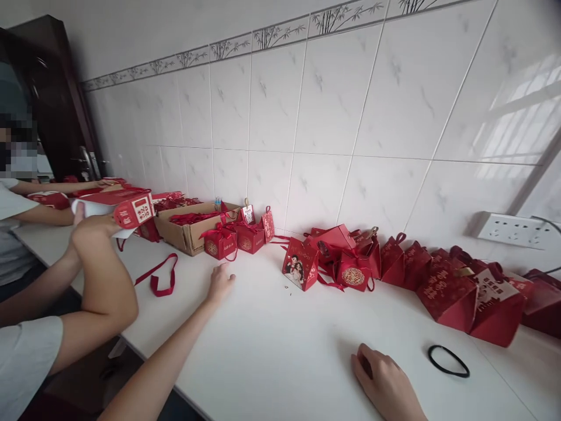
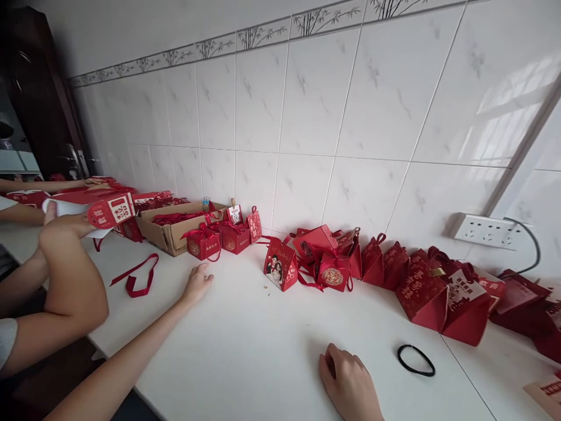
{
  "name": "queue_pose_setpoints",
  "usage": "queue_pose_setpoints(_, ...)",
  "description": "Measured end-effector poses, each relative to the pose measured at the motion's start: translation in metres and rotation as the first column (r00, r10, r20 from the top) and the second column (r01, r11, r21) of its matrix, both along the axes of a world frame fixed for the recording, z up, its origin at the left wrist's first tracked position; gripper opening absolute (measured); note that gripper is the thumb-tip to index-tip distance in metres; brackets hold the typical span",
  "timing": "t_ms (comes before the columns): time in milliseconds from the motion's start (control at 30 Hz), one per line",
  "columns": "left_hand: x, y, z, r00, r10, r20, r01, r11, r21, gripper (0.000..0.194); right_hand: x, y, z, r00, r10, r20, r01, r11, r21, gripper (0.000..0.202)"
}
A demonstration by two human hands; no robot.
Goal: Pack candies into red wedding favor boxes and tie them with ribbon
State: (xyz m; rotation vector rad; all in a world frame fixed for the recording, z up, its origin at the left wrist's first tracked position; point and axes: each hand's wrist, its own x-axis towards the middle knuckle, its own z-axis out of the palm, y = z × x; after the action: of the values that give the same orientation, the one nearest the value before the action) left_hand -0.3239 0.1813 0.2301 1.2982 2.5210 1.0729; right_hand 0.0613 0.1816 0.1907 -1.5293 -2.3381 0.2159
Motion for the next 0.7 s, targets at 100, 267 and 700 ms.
queue_pose_setpoints(100, -0.016, 0.020, -0.001, 0.988, 0.118, -0.095, -0.125, 0.990, -0.070, 0.053, 0.003, 0.001, 0.000, 1.000, -0.017, 0.006, 0.018, 0.999, -0.038, 0.030)
queue_pose_setpoints(267, -0.018, 0.050, -0.005, 0.949, 0.260, -0.181, -0.296, 0.930, -0.219, 0.053, 0.002, 0.000, 0.001, 1.000, -0.015, 0.003, 0.015, 0.998, -0.061, 0.029)
queue_pose_setpoints(700, 0.028, 0.010, 0.006, 0.942, 0.045, -0.332, -0.186, 0.894, -0.407, 0.057, -0.003, -0.001, 0.021, 0.997, -0.008, -0.079, 0.000, 0.996, -0.093, 0.020)
